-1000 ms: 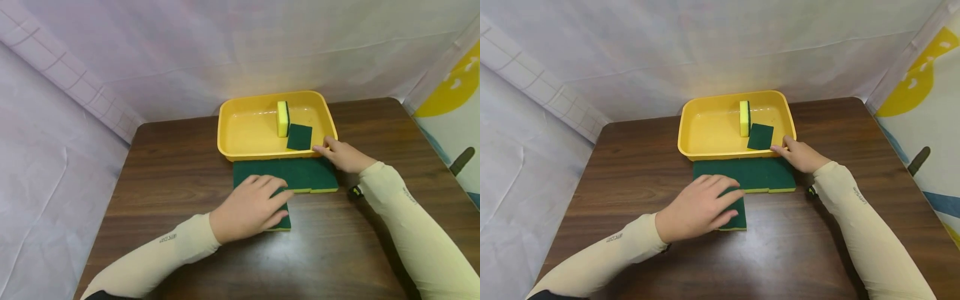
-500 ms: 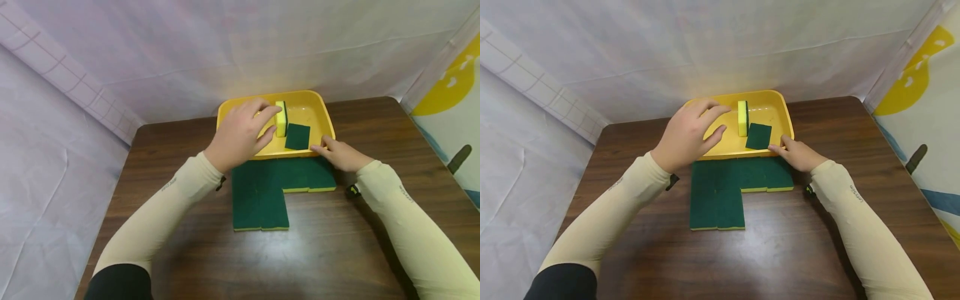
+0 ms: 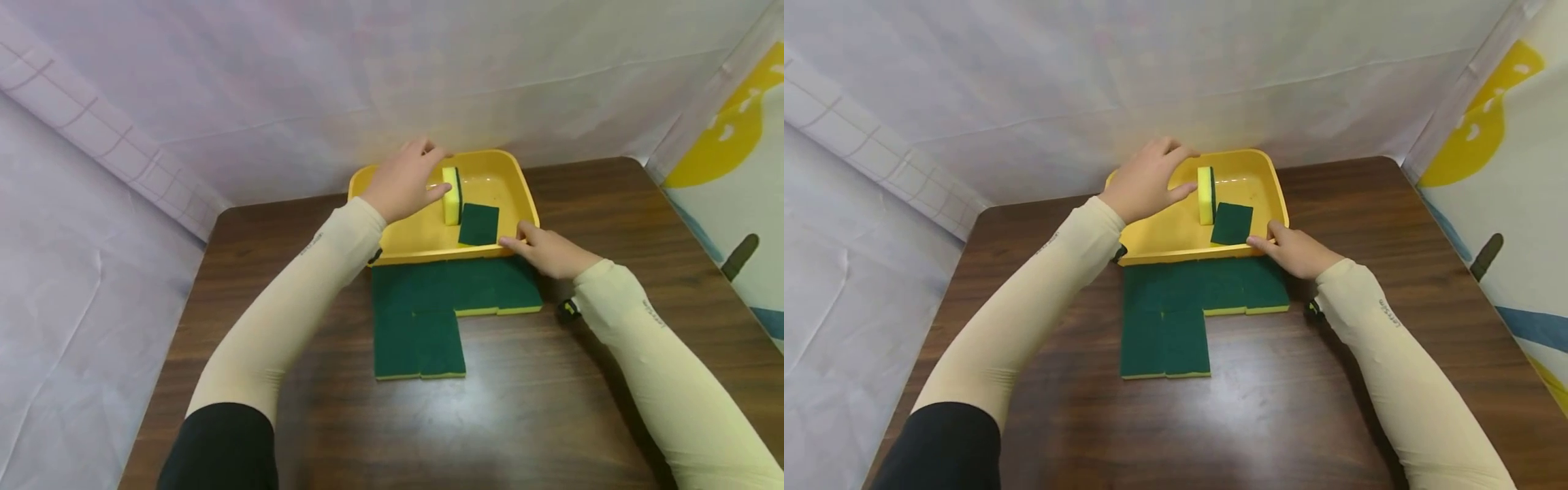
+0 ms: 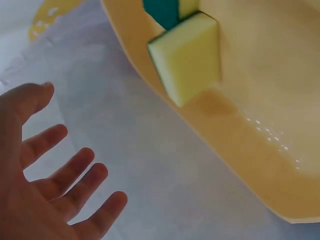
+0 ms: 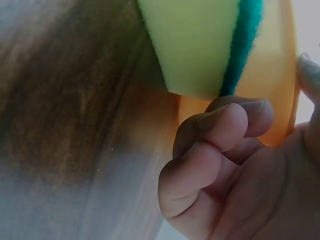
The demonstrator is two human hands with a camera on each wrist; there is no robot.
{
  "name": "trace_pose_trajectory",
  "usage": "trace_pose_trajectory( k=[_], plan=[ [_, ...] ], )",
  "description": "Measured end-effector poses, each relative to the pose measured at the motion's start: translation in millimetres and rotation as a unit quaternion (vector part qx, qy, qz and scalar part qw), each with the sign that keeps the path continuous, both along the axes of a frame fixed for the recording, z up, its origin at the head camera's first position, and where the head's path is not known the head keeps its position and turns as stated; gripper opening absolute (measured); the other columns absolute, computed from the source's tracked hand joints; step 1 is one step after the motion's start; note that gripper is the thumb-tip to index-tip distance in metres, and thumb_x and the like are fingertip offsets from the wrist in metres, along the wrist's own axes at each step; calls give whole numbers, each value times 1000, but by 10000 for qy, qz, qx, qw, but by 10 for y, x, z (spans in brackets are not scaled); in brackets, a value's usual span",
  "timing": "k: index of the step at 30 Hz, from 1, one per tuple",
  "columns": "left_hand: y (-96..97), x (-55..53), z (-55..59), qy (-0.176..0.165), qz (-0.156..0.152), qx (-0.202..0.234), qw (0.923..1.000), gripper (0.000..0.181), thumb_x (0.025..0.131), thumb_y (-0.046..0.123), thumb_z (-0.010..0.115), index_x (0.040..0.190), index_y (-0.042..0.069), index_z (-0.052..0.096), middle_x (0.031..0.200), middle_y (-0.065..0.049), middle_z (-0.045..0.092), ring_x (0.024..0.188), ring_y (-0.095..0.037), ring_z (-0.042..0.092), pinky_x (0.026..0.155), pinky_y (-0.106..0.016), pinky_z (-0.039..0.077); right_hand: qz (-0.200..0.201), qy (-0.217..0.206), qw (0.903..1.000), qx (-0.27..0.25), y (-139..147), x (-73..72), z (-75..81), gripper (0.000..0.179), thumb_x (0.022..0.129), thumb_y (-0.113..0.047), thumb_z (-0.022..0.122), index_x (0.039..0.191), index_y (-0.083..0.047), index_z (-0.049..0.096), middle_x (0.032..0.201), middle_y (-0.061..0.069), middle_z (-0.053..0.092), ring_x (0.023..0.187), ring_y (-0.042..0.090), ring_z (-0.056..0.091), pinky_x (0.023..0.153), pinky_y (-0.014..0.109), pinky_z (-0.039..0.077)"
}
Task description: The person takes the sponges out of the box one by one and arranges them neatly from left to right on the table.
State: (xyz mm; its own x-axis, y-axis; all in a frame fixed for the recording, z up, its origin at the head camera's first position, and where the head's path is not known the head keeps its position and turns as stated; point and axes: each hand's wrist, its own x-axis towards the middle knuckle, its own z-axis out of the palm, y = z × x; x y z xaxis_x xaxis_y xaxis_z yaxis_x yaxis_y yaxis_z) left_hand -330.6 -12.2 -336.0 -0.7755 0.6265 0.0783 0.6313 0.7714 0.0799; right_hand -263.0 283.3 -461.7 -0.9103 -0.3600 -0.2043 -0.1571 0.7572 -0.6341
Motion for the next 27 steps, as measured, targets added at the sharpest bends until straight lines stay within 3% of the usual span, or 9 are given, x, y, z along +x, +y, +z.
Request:
trace_pose_trajectory(
  k=[8,12,20,27],
  plan=[
    [41,-270,-136,-688,226,-380,9966,69,108,50,66,167,20,45,157,-10,48,141,-28,48,117,-43,41,87,-23,10000,-22,-49,6,-1,51,115,-55,44,114,-4,49,80,6,43,73,27,52,68,41,43],
    [133,-359,-208,-994,218,-310,9943,73,107,54,66,169,23,43,162,-11,44,145,-28,46,118,-43,40,57,-68,10000,-35,-26,22,-9,52,115,-55,44,115,-4,49,81,6,43,74,27,53,68,41,43],
    [312,-546,-385,-1300,49,-419,9906,78,104,57,69,168,22,43,166,-12,39,150,-30,41,120,-43,38,58,-121,9998,-111,-32,26,-5,53,115,-57,43,115,-4,50,81,7,44,72,26,51,67,41,43],
    [417,-651,-576,-1614,92,-808,9835,80,101,58,72,168,22,43,177,-14,23,161,-32,24,127,-46,27,33,-14,9998,-181,-42,36,-45,54,114,-59,43,110,-6,51,79,7,45,68,25,50,65,40,43]
  ],
)
